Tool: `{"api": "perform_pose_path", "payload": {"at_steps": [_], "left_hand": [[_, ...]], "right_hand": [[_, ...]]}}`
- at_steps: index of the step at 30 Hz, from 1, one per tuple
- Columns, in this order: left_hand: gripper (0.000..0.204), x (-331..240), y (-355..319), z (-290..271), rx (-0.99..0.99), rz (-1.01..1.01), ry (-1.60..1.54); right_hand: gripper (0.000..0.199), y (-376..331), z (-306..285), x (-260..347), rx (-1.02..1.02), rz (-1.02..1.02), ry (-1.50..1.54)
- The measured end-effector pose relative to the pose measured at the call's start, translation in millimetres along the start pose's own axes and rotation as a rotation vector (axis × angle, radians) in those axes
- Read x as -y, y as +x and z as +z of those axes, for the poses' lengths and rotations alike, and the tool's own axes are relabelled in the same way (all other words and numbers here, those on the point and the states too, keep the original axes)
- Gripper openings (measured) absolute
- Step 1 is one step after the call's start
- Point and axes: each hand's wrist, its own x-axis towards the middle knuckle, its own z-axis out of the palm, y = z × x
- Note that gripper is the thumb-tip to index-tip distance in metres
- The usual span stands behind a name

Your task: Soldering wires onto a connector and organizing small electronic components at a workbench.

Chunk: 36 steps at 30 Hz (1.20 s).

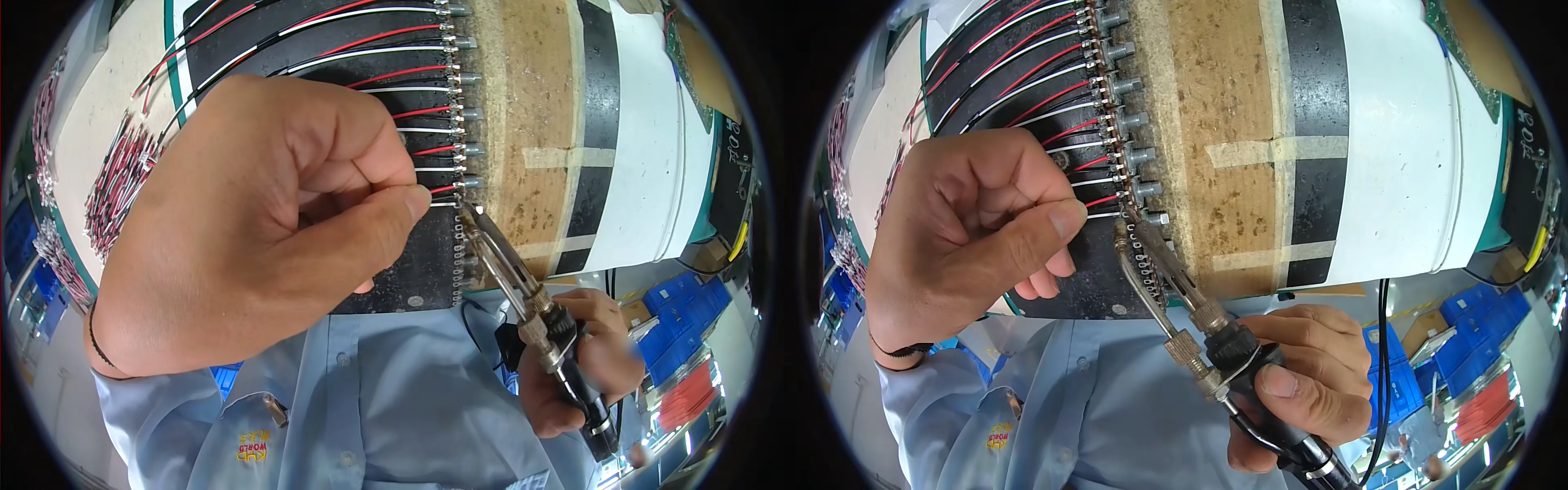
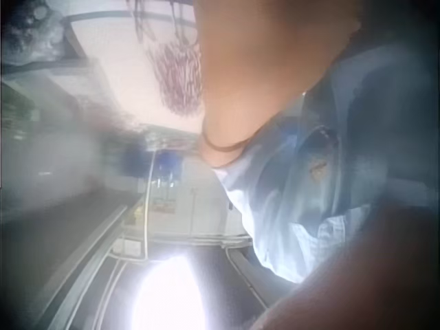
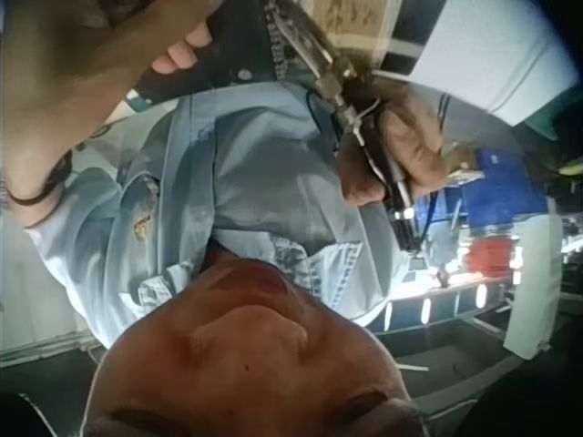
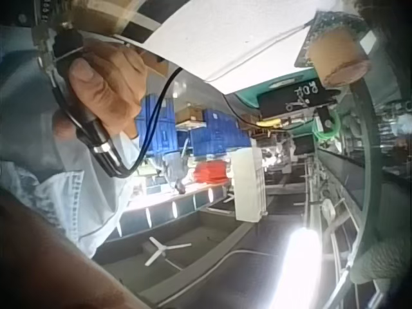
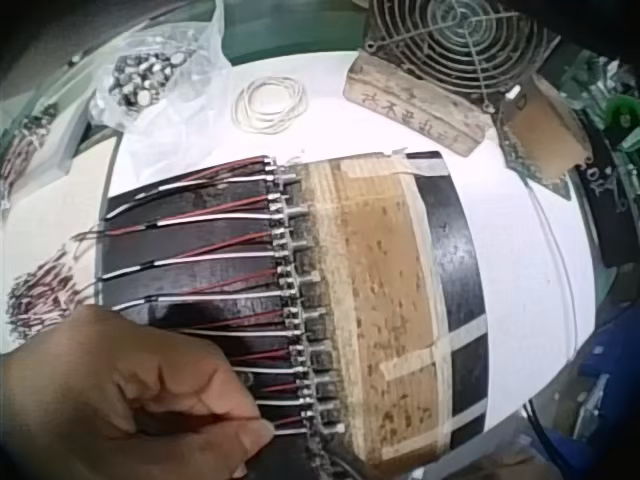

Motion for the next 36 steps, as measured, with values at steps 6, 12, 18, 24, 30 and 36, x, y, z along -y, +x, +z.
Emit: {"api": "perform_pose_path", "payload": {"at_steps": [6, 12, 18, 24, 30, 36], "left_hand": [[0.010, -0.8, 0.3, -1.0, 0.012, -0.028, -0.031], [0.010, 4.2, 7.6, -6.7, 0.119, 0.104, -0.064], [0.010, 7.2, 5.3, -5.6, 0.107, 0.119, -0.059], [0.011, 13.1, -1.3, 4.9, -0.019, 0.069, -0.120], [0.010, 11.4, 0.2, 5.7, -0.021, 0.124, -0.058], [0.011, 10.7, 6.0, -3.0, 0.072, 0.183, 0.014]], "right_hand": [[0.057, -2.2, 5.6, 5.0, -0.109, -0.004, -0.020], [0.055, -4.1, 7.0, 5.8, -0.120, -0.028, -0.023], [0.057, -3.6, 7.7, -3.5, -0.116, -0.118, 0.002], [0.058, -4.3, 5.4, -3.9, -0.104, -0.125, 0.005], [0.057, -1.9, 4.4, -6.2, -0.059, -0.123, -0.008], [0.058, -1.9, 6.6, -7.2, -0.087, -0.135, -0.024]]}}
